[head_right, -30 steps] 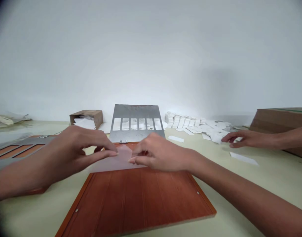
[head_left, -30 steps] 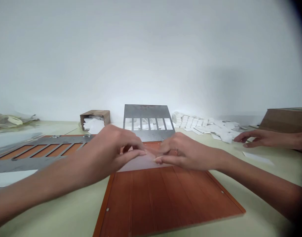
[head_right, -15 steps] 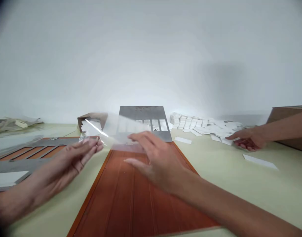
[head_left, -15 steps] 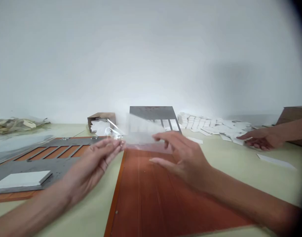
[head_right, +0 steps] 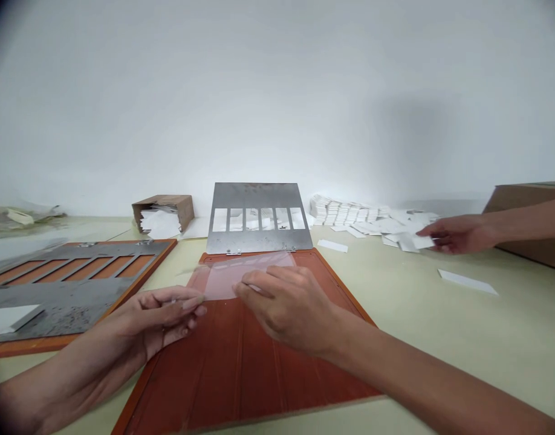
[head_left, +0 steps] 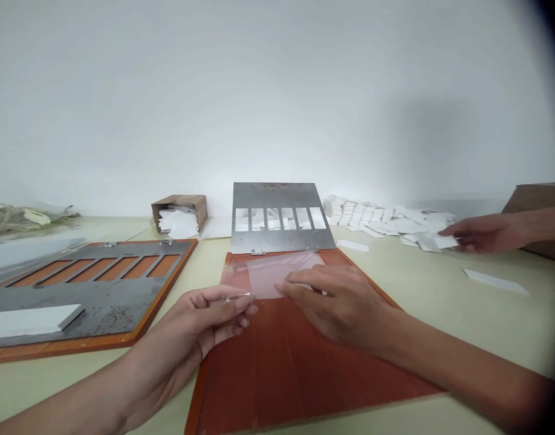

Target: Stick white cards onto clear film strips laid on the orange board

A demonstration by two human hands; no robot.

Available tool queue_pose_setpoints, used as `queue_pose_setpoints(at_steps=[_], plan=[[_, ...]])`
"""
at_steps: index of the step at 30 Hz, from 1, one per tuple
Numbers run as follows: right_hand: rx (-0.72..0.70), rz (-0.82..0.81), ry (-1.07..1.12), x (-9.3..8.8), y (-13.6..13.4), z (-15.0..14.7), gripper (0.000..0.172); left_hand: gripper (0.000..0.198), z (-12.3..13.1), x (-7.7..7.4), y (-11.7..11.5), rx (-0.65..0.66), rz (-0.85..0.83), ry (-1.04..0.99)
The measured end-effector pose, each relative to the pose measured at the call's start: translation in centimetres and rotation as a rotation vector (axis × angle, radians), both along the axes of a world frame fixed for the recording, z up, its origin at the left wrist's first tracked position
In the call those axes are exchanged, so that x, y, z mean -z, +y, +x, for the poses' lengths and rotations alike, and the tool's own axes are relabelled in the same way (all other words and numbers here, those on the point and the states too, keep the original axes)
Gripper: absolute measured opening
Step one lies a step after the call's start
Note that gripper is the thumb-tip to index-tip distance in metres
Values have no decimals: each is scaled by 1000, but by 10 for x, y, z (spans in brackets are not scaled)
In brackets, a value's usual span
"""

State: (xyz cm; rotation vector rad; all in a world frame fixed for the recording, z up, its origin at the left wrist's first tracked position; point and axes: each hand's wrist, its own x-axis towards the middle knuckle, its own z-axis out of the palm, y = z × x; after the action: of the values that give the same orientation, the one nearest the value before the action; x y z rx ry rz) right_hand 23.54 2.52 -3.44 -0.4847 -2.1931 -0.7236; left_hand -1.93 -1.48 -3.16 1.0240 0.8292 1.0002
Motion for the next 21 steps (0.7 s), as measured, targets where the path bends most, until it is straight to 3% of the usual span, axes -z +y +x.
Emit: queue_pose_setpoints(at_steps=[5,10,15,21], plan=[[-55,-10,36,-11,-9,-2,12,7,4,2,-2,48,21,-43],[-60,-2,105,-20,-35,-8,10,10,12,6,-11,70,95,33],[26,-12,5,-21,-57,-9,25,18,15,6,-20,101,180,42],[64,32,0,-17,-62,-10,24,17,18,-1,-22,47,355,192]])
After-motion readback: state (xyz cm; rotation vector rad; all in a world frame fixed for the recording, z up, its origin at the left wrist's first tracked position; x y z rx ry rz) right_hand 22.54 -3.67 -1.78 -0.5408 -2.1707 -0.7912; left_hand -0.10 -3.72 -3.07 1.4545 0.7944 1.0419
